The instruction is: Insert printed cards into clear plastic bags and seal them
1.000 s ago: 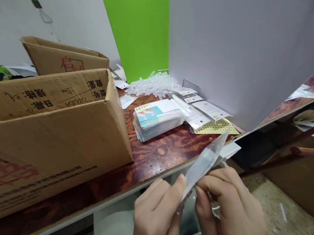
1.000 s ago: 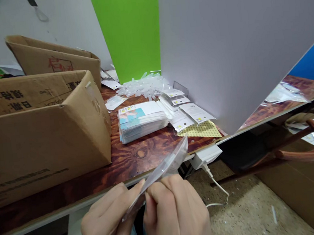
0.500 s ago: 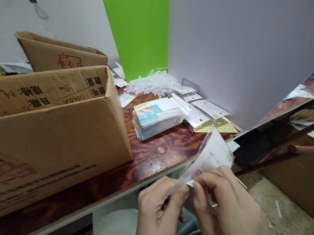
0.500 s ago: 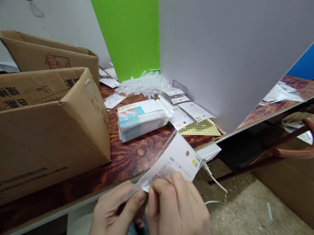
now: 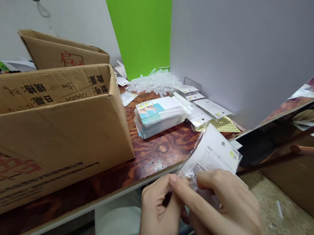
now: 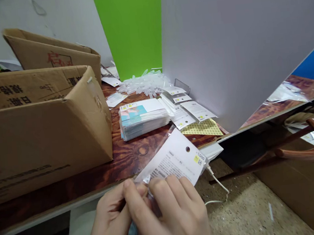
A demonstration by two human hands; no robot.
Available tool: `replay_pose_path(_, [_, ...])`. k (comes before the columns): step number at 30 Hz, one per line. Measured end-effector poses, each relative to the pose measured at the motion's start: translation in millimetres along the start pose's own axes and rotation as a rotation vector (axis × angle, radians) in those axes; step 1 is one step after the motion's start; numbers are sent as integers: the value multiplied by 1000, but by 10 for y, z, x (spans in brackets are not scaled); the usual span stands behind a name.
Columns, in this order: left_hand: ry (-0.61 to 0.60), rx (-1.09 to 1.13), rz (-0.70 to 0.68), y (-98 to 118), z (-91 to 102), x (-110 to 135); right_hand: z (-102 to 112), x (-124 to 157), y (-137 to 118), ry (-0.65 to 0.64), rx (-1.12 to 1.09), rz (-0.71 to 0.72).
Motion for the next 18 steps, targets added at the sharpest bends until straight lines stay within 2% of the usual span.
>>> replay_pose_path(5, [12,6,36,-39,14,9,-55,40,42,-52,16,-37])
replay_pose_path(11, [1,53,99,-41,-14,8,5,36,118,-120,108,-92])
replay_pose_path(16, [85,43,157,-62,11,28,65,58,154,-68,78,-146])
replay_pose_path(18, [80,27,152,-42,17,28,98,55,145,-26,24,-158])
Point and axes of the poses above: each hand's wrist, its own x-axis away from the middle knuckle, its own z-axis out of the back of the hand, y = z × x, the point moved 5 cm from there along -x, towards the middle knuckle, and after that the axes turned 6 degrees about -x, right-handed, at the moved point
